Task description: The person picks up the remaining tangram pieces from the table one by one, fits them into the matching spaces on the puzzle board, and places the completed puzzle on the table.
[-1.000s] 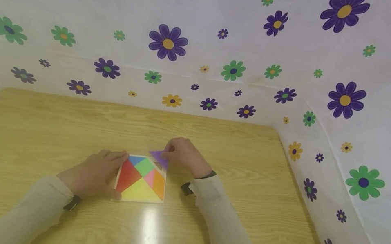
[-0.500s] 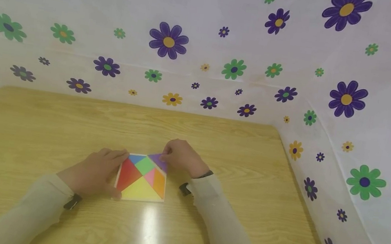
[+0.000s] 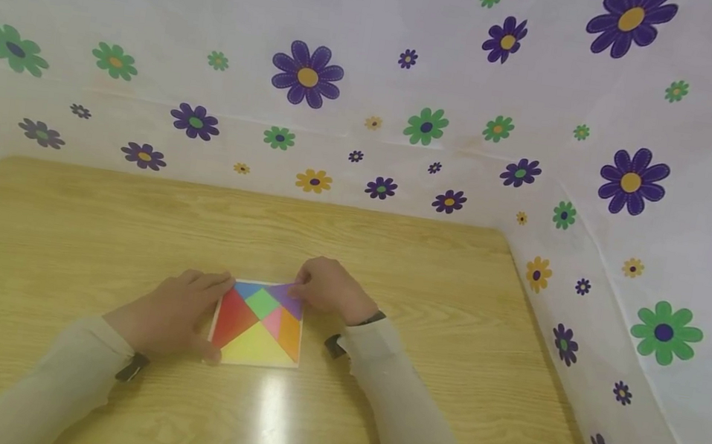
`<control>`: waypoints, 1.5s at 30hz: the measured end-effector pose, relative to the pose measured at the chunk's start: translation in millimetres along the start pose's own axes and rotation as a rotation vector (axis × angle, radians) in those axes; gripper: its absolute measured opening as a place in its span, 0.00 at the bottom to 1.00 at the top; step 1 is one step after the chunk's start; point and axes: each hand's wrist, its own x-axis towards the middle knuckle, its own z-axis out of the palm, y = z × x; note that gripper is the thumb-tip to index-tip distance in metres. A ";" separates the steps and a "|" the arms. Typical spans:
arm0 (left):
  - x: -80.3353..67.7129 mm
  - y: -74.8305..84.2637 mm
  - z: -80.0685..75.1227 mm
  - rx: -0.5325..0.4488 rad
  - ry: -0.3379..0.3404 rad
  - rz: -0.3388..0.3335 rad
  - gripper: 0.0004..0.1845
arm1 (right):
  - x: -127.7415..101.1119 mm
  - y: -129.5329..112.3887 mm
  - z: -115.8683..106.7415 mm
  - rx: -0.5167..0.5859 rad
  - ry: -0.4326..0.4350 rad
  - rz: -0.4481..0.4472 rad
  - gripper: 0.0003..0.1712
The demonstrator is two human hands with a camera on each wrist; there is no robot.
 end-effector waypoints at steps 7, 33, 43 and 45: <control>-0.7 1.9 -0.3 -0.008 -0.006 -0.004 0.61 | -3.2 -1.0 -0.6 -0.041 0.041 0.006 0.11; -0.7 2.3 0.0 0.009 0.004 0.007 0.61 | -0.1 3.8 8.5 -0.099 0.045 0.063 0.14; -2.5 2.1 -2.9 0.008 0.002 0.019 0.61 | 3.5 7.6 4.2 -0.115 0.001 0.028 0.14; -2.3 1.8 -3.3 0.002 0.001 0.021 0.61 | 3.6 8.2 3.4 -0.105 -0.003 0.038 0.14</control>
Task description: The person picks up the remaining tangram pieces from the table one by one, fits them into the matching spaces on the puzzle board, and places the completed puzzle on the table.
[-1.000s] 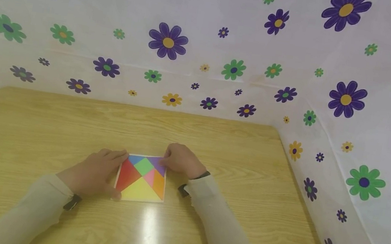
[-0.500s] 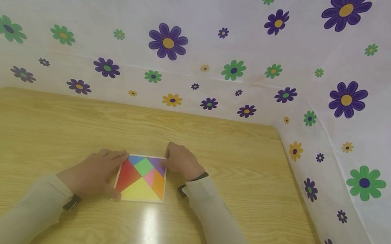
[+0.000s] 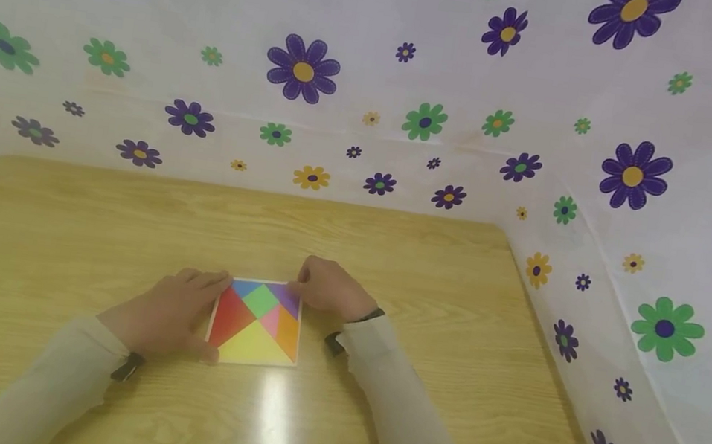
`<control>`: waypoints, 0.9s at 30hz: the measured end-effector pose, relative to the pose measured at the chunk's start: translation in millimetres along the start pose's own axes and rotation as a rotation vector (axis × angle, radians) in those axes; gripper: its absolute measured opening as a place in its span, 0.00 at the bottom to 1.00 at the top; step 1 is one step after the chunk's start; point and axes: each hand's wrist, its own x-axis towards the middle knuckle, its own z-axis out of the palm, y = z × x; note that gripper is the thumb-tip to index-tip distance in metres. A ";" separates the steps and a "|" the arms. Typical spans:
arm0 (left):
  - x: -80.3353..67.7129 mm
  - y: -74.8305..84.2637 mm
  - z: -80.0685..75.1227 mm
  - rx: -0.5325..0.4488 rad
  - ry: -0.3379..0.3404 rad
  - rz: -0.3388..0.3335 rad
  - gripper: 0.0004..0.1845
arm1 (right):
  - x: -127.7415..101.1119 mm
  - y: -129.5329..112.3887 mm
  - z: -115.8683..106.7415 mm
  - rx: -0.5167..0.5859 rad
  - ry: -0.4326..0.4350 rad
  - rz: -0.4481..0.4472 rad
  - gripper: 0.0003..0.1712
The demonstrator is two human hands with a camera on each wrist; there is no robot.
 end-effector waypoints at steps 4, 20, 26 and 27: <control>-0.6 -2.1 1.3 0.000 -0.014 0.012 0.64 | -3.2 -0.5 -0.3 0.023 -0.008 0.007 0.12; -1.2 -5.0 -1.9 -0.011 -0.066 0.014 0.65 | -12.5 2.5 -4.1 0.078 0.006 0.089 0.22; 9.4 -11.1 2.3 0.016 -0.021 0.015 0.61 | -6.4 3.3 -7.8 0.108 0.068 0.083 0.30; 12.1 -12.9 2.7 0.022 -0.010 0.020 0.61 | -5.2 3.5 -9.0 0.113 0.077 0.079 0.31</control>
